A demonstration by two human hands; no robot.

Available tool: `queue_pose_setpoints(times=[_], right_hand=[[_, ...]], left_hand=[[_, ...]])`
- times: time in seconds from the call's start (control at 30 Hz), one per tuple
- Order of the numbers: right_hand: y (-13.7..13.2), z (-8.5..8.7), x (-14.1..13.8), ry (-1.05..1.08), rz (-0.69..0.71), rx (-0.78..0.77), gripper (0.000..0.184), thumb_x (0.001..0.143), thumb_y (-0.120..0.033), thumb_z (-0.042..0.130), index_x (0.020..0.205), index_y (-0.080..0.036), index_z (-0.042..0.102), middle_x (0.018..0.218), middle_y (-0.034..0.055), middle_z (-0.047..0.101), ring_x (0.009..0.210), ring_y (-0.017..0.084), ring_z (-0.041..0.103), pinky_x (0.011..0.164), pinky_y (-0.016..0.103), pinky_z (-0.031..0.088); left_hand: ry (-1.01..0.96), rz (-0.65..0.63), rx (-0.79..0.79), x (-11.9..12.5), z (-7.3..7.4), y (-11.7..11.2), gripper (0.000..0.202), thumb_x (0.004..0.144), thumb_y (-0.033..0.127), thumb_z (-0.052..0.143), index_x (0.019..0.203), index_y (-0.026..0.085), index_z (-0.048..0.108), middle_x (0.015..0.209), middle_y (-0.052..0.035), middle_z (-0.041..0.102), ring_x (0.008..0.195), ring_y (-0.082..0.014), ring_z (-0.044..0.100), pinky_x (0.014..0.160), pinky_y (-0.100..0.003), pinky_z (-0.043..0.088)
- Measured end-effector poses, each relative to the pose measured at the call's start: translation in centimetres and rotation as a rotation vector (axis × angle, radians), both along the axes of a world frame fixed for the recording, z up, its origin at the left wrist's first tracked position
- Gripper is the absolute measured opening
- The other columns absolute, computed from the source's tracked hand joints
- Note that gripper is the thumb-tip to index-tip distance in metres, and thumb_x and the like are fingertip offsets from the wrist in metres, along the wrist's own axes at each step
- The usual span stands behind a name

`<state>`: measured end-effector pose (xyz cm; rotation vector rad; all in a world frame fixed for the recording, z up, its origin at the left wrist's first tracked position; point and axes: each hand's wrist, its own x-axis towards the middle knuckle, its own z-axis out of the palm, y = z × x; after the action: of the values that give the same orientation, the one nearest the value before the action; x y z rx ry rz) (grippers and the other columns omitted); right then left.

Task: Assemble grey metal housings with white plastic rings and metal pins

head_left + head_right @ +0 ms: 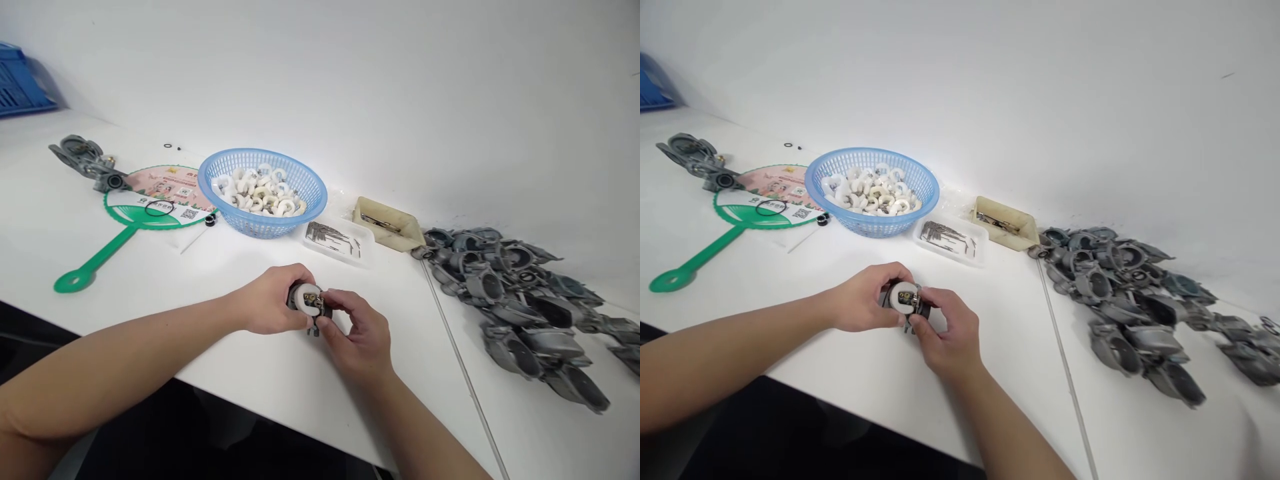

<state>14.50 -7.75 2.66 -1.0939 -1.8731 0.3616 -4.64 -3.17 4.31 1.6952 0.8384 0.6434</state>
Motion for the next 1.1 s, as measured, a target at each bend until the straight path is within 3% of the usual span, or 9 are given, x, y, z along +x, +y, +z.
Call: queue_pose_setpoints(times=[0.23,0.33,0.43,0.67,1.1], right_hand=[[-0.01,-0.61,0.24,0.12,-0.021,-0.139,0.028,0.077,-0.024,0.066,0.104,-0.025,0.06,0.09,0.0035,0.065,0.081,0.017,0.063,0.074,0.035,0.056],[-0.02,-0.86,0.35,0.166,-0.018,-0.157,0.036,0.075,-0.022,0.068,0.109,-0.026,0.058,0.092,0.0031,0.065,0.083,0.017,0.063,0.076,0.034,0.056],[-0.08,-0.83,0.44,0.188,0.007,-0.157,0.043,0.074,-0.019,0.068,0.114,-0.028,0.056,0.097,0.0032,0.065,0.086,0.017,0.063,0.078,0.035,0.056],[-0.17,-0.35,0.49,0.139,0.025,-0.14,0.033,0.074,-0.017,0.067,0.105,-0.026,0.06,0.093,0.003,0.065,0.084,0.018,0.063,0.076,0.036,0.055],[0.01,-0.25,0.29,0.167,-0.024,-0.176,0.033,0.075,-0.026,0.068,0.106,-0.023,0.06,0.092,0.0052,0.068,0.081,0.019,0.065,0.072,0.037,0.059]], left_hand=[[-0.015,0.0,0.038,0.16,0.23,-0.26,0.035,0.066,0.022,0.067,0.1,0.02,0.059,0.09,-0.0021,0.062,0.078,-0.0174,0.058,0.066,-0.028,0.048],[-0.028,-0.013,0.052,0.18,0.27,-0.29,0.035,0.066,0.022,0.068,0.101,0.02,0.061,0.095,-0.0027,0.062,0.081,-0.018,0.058,0.069,-0.029,0.048],[-0.036,-0.026,0.045,0.15,0.27,-0.26,0.036,0.066,0.02,0.068,0.101,0.02,0.061,0.096,-0.0023,0.063,0.081,-0.0177,0.059,0.068,-0.029,0.049],[-0.033,-0.034,0.04,0.07,0.26,-0.14,0.034,0.067,0.02,0.067,0.099,0.019,0.06,0.092,-0.0019,0.064,0.079,-0.0176,0.059,0.067,-0.029,0.049],[-0.04,-0.024,0.033,0.13,-0.04,-0.11,0.035,0.065,0.022,0.069,0.099,0.019,0.06,0.091,-0.0028,0.064,0.08,-0.0188,0.059,0.068,-0.029,0.049]])
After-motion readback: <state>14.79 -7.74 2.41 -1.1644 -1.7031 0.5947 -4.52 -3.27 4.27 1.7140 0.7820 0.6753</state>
